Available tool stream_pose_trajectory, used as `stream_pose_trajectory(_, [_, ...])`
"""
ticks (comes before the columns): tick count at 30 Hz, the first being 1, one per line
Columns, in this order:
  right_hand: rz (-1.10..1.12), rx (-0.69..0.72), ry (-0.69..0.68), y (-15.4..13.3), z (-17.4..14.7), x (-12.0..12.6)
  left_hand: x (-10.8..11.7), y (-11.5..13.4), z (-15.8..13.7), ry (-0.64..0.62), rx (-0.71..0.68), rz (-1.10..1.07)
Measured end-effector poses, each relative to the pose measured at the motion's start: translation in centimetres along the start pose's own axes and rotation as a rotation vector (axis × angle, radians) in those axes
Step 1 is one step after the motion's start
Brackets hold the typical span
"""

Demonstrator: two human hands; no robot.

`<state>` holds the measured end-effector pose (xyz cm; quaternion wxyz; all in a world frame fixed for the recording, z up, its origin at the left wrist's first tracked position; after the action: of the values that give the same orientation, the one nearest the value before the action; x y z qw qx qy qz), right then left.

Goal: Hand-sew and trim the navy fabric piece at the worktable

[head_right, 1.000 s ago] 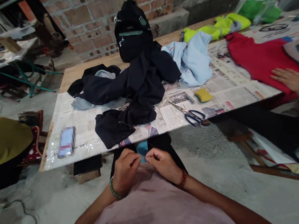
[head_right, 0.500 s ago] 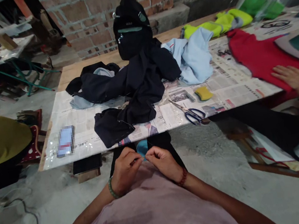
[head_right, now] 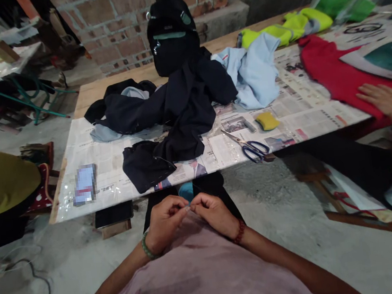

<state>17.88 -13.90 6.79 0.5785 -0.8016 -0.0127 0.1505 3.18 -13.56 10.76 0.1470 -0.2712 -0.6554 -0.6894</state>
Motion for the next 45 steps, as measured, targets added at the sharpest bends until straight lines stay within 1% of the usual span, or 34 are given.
stream_pose_trajectory(3, [0.005, -0.002, -0.002, 0.0, 0.0, 0.0, -0.1, 0.0, -0.1, 0.002, 0.038, 0.043])
stream_pose_trajectory(7, [-0.011, 0.006, 0.014, 0.2, 0.0, 0.1, 0.1, 0.1, -0.1, 0.034, 0.035, 0.107])
stream_pose_trajectory(10, [-0.002, -0.005, 0.013, 0.4, 0.0, 0.2, 0.1, 0.1, 0.0, 0.053, 0.068, 0.080])
stream_pose_trajectory(13, [0.000, -0.012, 0.009, 0.4, -0.1, 0.3, 0.0, -0.1, 0.0, 0.045, 0.094, 0.025])
stream_pose_trajectory(19, [0.031, -0.033, 0.016, 0.6, -0.1, 0.5, -0.1, -0.2, -0.1, 0.042, 0.048, 0.029])
stream_pose_trajectory(26, [0.047, -0.039, 0.031, 0.6, -0.1, 0.8, -0.1, -0.3, -0.1, 0.053, 0.050, 0.057])
stream_pose_trajectory(32, [0.017, -0.036, 0.083, 0.6, -0.2, 1.5, 0.0, -0.3, -0.1, 0.049, 0.058, 0.062])
stream_pose_trajectory(40, [0.046, 0.011, 0.121, 1.2, -0.1, 2.9, 0.0, -0.3, -0.2, 0.053, 0.067, 0.066])
stream_pose_trajectory(45, [0.087, -0.003, 0.138, 1.1, -0.1, 2.9, -0.1, -0.2, -0.2, 0.061, 0.051, 0.079])
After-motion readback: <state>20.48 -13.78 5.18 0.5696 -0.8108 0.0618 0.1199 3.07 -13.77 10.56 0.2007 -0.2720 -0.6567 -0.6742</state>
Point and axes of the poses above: each hand's wrist, its own z-axis towards the middle knuckle, its own x-axis out of the back of the hand, y = z × x, the point moved 2 cm from there along z, towards the middle knuckle, and after that the axes turned 12 degrees about z, right-handed, at the moved point
